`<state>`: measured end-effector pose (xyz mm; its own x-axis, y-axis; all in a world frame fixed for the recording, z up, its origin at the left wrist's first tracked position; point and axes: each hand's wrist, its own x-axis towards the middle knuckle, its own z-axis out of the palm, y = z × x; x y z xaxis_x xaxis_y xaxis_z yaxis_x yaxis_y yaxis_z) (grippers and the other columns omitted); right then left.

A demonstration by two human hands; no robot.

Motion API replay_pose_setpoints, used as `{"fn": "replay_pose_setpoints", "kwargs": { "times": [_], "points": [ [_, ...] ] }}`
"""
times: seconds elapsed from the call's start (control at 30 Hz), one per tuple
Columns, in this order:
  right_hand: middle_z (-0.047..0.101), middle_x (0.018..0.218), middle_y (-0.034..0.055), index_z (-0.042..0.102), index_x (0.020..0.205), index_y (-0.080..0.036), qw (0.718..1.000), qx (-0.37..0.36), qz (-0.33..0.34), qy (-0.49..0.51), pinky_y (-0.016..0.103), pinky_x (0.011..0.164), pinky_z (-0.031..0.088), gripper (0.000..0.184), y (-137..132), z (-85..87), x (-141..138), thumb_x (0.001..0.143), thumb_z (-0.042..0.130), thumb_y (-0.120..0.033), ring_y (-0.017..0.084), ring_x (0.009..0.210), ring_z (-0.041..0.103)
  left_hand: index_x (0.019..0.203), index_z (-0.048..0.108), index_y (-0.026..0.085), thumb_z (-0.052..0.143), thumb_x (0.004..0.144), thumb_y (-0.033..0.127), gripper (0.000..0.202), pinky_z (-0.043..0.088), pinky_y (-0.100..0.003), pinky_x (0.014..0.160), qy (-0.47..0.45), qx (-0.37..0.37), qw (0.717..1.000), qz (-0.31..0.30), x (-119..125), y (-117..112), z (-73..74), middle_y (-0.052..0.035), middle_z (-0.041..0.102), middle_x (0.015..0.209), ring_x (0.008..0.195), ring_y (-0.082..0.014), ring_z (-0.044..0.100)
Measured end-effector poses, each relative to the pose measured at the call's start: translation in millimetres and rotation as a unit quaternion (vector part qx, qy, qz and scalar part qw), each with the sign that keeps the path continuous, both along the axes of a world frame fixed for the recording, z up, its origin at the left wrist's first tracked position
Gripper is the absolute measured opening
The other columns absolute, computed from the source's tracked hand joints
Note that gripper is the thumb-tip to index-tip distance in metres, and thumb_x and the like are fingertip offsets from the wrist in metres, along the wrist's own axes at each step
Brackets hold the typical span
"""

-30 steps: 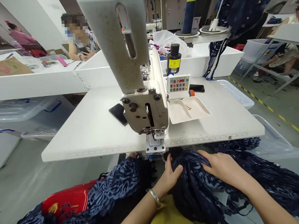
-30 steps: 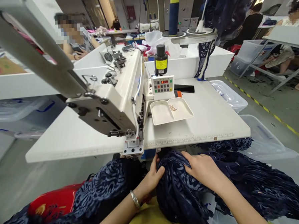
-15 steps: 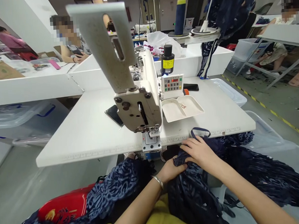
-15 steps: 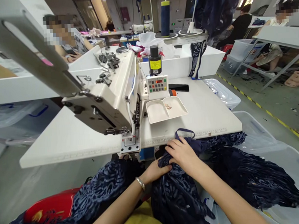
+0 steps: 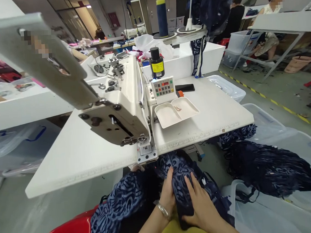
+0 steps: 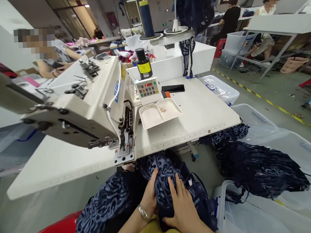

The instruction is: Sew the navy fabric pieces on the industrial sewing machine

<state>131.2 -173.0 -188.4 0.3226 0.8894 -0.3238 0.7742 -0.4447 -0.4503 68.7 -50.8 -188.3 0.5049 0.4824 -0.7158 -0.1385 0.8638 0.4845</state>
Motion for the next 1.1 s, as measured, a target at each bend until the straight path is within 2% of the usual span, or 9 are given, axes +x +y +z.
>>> {"fn": "replay_pose_setpoints", "kwargs": {
  "times": [0.13,0.23,0.33,0.43,0.6,0.73,0.87,0.97,1.1],
  "points": [
    [0.028,0.15,0.0291,0.025,0.147,-0.024,0.977,0.144,0.093,-0.125,0.053,0.087,0.05,0.103,-10.0,13.5,27.7,0.058,0.075,-0.012,0.043,0.127,0.045,0.116,0.063,0.016,0.052,0.087,0.053,0.048,0.046,-0.042,0.099,-0.046,-0.01,0.999,0.003,3.5,-2.6,23.6,-0.0108,0.069,0.108,0.105,-0.0281,0.064],
    [0.044,0.144,0.0206,0.032,0.144,-0.033,0.933,0.219,0.157,-0.237,0.052,0.083,0.051,0.091,-22.2,11.2,63.1,0.066,0.068,-0.005,0.041,0.121,0.052,0.117,0.062,0.015,0.046,0.09,0.054,0.05,0.044,-0.043,0.101,-0.065,-0.024,0.998,-0.004,9.1,-7.6,23.1,-0.011,0.068,0.11,0.108,-0.0281,0.062],
    [0.048,0.143,0.0071,0.034,0.142,-0.039,0.918,0.224,0.174,-0.277,0.052,0.094,0.046,0.081,-38.5,-22.3,96.0,0.076,0.05,0.005,0.033,0.124,0.052,0.116,0.062,0.014,0.034,0.096,0.051,0.05,0.045,-0.04,0.1,-0.058,-0.046,0.997,-0.031,12.7,-20.5,1.7,-0.0109,0.068,0.112,0.11,-0.0251,0.061],
    [0.052,0.141,-0.0077,0.03,0.141,-0.047,0.957,0.196,0.141,-0.159,0.044,0.104,0.04,0.092,-57.3,-76.7,114.4,0.07,0.038,0.011,0.02,0.127,0.049,0.11,0.062,0.016,0.034,0.099,0.046,0.043,0.048,-0.034,0.096,-0.016,-0.071,0.995,-0.074,8.4,-35.3,-26.1,-0.0092,0.068,0.111,0.107,-0.0189,0.062],
    [0.033,0.153,0.0052,0.024,0.148,-0.028,0.977,0.18,-0.017,-0.111,0.051,0.108,0.036,0.091,-75.8,-130.5,116.7,0.066,0.034,0.009,0.025,0.141,0.026,0.087,0.065,0.01,0.047,0.087,0.064,0.057,0.054,-0.029,0.068,0.101,-0.067,0.972,-0.2,-8.0,-42.4,-42.9,-0.0153,0.07,0.087,0.074,-0.0191,0.068],
    [0.035,0.152,-0.0001,0.032,0.144,-0.032,0.98,0.182,-0.083,-0.009,0.042,0.113,0.032,0.07,-89.6,-141.9,119.4,0.081,0.038,-0.003,0.02,0.141,0.027,0.073,0.067,0.008,0.052,0.078,0.072,0.065,0.05,-0.028,0.059,0.164,0.052,0.93,-0.324,-3.9,-34.7,-14.0,-0.0167,0.07,0.07,0.059,-0.02,0.066],
    [0.043,0.145,0.0105,0.033,0.142,-0.018,0.957,0.128,-0.259,0.038,0.046,0.111,0.035,0.055,-125.3,-178.2,135.3,0.088,0.042,-0.012,0.022,0.135,0.038,0.076,0.07,0.02,0.07,0.073,0.055,0.036,0.048,-0.03,0.083,0.16,0.297,0.853,-0.397,34.1,-9.5,44.5,-0.007,0.071,0.082,0.085,-0.023,0.065],
    [0.059,0.125,0.0096,0.052,0.124,-0.017,0.902,0.041,-0.424,0.073,0.049,0.096,0.048,0.034,-168.9,-218.2,146.7,0.091,0.053,-0.02,0.025,0.115,0.057,0.1,0.068,0.026,0.058,0.085,0.047,0.028,0.044,-0.038,0.095,0.141,0.704,0.593,-0.363,82.6,18.3,84.2,-0.0058,0.068,0.109,0.103,-0.0266,0.061],
    [0.065,0.106,0.0049,0.06,0.109,-0.015,0.813,-0.043,-0.561,0.149,0.037,0.074,0.056,0.024,-226.1,-258.1,144.4,0.09,0.059,-0.03,0.017,0.086,0.065,0.136,0.046,0.021,0.05,0.091,0.039,0.048,0.041,-0.049,0.098,0.139,0.894,0.268,-0.332,149.5,49.2,100.5,-0.0124,0.051,0.136,0.115,-0.0329,0.054]
  ]
}}
